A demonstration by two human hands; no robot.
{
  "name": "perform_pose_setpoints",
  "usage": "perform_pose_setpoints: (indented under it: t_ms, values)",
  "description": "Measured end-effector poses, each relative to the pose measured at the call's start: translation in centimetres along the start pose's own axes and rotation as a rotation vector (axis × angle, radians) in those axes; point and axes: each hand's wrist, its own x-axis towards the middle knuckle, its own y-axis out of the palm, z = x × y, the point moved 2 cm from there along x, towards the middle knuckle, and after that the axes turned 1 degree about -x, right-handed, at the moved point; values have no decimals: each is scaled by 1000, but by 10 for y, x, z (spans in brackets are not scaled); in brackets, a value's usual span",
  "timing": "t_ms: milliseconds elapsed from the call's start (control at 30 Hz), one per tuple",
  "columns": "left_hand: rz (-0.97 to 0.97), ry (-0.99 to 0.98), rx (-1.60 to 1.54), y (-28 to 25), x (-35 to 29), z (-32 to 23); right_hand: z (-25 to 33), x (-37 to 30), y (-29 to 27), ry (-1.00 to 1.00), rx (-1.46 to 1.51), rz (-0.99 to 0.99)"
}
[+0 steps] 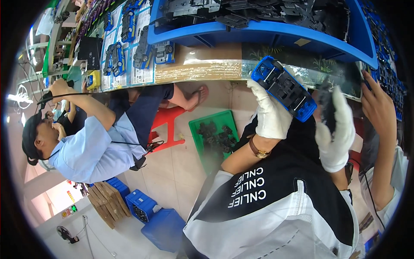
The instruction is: The person assembles toy cars by picking chassis plates from a bin and pressing them onto the undersides of toy car bodies by hand.
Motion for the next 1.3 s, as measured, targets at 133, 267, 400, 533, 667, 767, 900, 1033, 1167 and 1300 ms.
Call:
perform_pose_setpoints:
  t_ms: [133,267,400,533,667,767,900,1033,1167,1300]
  values:
    - [-16,201,406,-8,-3,1,7,0,13,-110,-173,42]
    - [136,62,142,-5,-8,4,16,10,23,-162,-205,48]
    - [-33,117,322,2,-13,2,20,14,33,-185,-248,80]
    - [-19,162,375,-2,-15,0,18,13,44,-207,-253,35]
    - [54,133,315,-7,-15,3,17,9,49,-206,-213,-61]
    - [80,152,332,-6,-13,4,17,8,46,-195,-244,-61]
    - [128,81,354,-12,-14,7,19,11,44,-175,-204,-51]
    - [186,64,283,-21,-16,18,20,15,51,-202,-259,-78]
    - [221,-8,141,-24,-12,20,25,23,46,-237,-253,-28]
    - [148,45,165,-15,-8,7,25,29,41,-214,-246,90]
